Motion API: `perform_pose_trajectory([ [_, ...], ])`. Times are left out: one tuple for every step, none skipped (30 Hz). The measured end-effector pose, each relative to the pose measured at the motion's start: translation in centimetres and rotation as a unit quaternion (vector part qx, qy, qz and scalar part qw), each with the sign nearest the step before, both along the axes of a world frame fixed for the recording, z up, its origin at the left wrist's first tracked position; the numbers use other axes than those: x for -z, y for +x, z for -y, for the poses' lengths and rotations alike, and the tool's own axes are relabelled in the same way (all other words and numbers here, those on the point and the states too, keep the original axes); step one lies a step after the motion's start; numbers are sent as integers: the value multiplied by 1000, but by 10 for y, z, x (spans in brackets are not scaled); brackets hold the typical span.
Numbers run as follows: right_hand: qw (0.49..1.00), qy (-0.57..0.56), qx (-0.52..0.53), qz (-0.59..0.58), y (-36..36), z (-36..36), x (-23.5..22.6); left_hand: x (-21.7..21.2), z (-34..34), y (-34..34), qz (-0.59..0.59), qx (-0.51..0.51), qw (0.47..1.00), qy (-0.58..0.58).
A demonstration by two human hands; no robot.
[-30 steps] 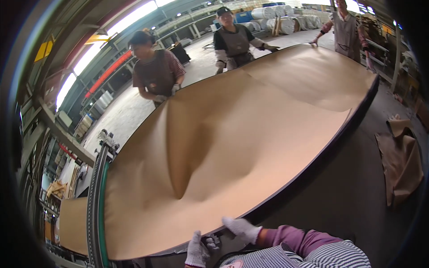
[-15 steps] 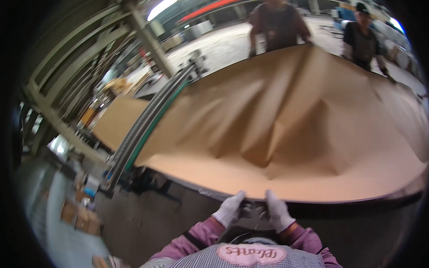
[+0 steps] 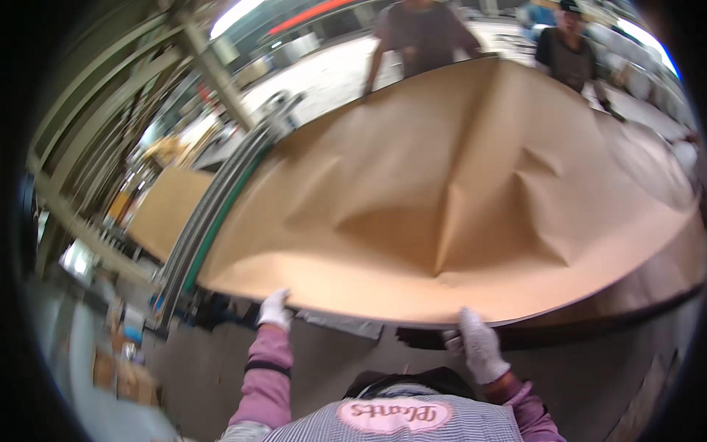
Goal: Stacking large sheets of cardboard from a processing machine onto a stack.
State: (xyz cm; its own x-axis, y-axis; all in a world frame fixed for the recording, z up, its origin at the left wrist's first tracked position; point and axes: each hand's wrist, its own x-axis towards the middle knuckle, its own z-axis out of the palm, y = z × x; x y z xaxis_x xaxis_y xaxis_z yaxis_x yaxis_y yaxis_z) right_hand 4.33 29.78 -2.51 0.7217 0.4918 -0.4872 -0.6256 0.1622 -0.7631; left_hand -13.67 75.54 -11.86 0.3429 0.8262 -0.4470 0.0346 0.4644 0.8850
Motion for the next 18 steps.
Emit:
perform_pose_trajectory([
  [999, 17, 20, -46, 3, 1, 1, -31, 31, 19, 2, -9, 1000, -5],
  [999, 27, -7, -47, -6, -6, -6, 17, -29, -33, -8, -16, 999, 44],
  [998, 20, -9, -51, -6, -5, -4, 20, -32, -30, -47, -16, 999, 17],
  [998, 22, 5, -50, -8, -2, -9, 33, -42, -37, -45, 0, 998, 31],
  [999, -20, 7, -27, -3, 6, -9, -8, -3, 0, -149, 0, 989, -4],
  [998, -54, -11, -1, -4, 12, -14, -12, 4, 8, -160, 1, 987, 9],
  [999, -54, -4, -1, -4, 18, -16, -17, 10, 14, -171, 0, 985, 22],
  [998, -53, 36, 19, -2, 27, -18, -23, 17, 19, -172, 5, 985, 22],
  [995, -49, 70, 41, 1, 33, -20, -36, 25, 21, -204, -9, 979, 18],
  [990, -76, 95, 73, 11, 45, -34, -42, 27, 19, -237, -23, 971, 12],
  [978, -115, 150, 91, 21, 59, -34, -28, 14, 11, -239, -27, 971, 12],
  [970, -120, 180, 114, 35, 82, -37, -4, -7, -3, -166, -9, 985, 40],
  [952, -126, 208, 186, 52, 105, -39, 10, -18, -18, -97, 7, 993, 67],
  [854, -224, 283, 374, 78, 146, -17, -16, 17, 9, -97, -1, 993, 62],
  [872, -185, 328, 313, 107, 189, -10, -32, 35, 13, -58, -28, 998, 24],
  [853, -205, 366, 311, 144, 264, 12, -62, 75, 33, 19, -36, 999, -13],
  [812, -249, 434, 301, 197, 387, 55, -80, 110, 51, 99, -39, 993, -54],
  [765, -173, 514, 348, 236, 530, 91, -54, 107, 62, 148, 80, 982, -86],
])
